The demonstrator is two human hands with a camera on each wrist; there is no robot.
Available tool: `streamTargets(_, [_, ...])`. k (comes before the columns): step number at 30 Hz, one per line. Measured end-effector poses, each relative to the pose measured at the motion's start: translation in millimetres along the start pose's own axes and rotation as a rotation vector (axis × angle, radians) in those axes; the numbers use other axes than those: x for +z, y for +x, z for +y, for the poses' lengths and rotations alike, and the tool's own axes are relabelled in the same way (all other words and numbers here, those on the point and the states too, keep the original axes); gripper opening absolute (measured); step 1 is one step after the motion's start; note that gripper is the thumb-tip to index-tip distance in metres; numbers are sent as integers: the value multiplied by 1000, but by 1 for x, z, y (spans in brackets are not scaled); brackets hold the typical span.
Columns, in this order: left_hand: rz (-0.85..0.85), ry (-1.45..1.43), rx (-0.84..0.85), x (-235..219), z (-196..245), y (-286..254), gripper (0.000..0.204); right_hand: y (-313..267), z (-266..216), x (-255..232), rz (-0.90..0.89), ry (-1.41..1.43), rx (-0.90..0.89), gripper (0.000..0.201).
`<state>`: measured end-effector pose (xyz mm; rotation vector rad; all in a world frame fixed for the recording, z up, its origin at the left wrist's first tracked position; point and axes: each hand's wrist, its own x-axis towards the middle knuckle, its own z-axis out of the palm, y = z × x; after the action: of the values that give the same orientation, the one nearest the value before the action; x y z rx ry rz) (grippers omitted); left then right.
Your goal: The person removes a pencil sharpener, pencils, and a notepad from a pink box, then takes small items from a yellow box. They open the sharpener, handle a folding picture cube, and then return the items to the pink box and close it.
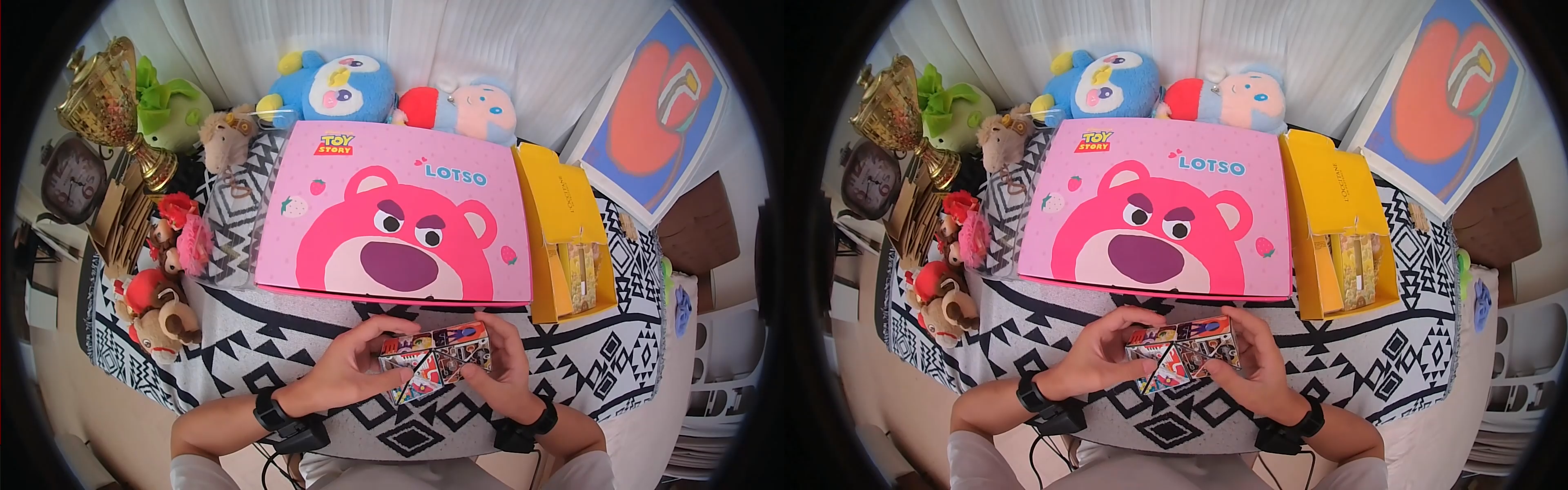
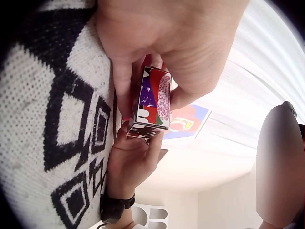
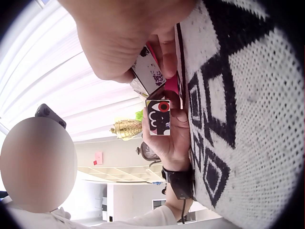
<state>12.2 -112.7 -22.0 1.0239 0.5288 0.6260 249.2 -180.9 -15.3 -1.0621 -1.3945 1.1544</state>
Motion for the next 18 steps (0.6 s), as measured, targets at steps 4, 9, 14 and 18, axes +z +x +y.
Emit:
streamTargets(4, [-10,38,-14,1,3,0,53,-1,0,-1,7,12,-7,64])
streamTargets(9, [-4,7,-36,1,1,0,51,-1,3,-1,31,17,-22,62])
streamTargets(14, [-18,11,-35,-3,1,1,58,-1,5,0,33,5,-25,62])
streamTargets(18, [-49,86,29,-2,2,2,68,0,5,1,51,13,2,62])
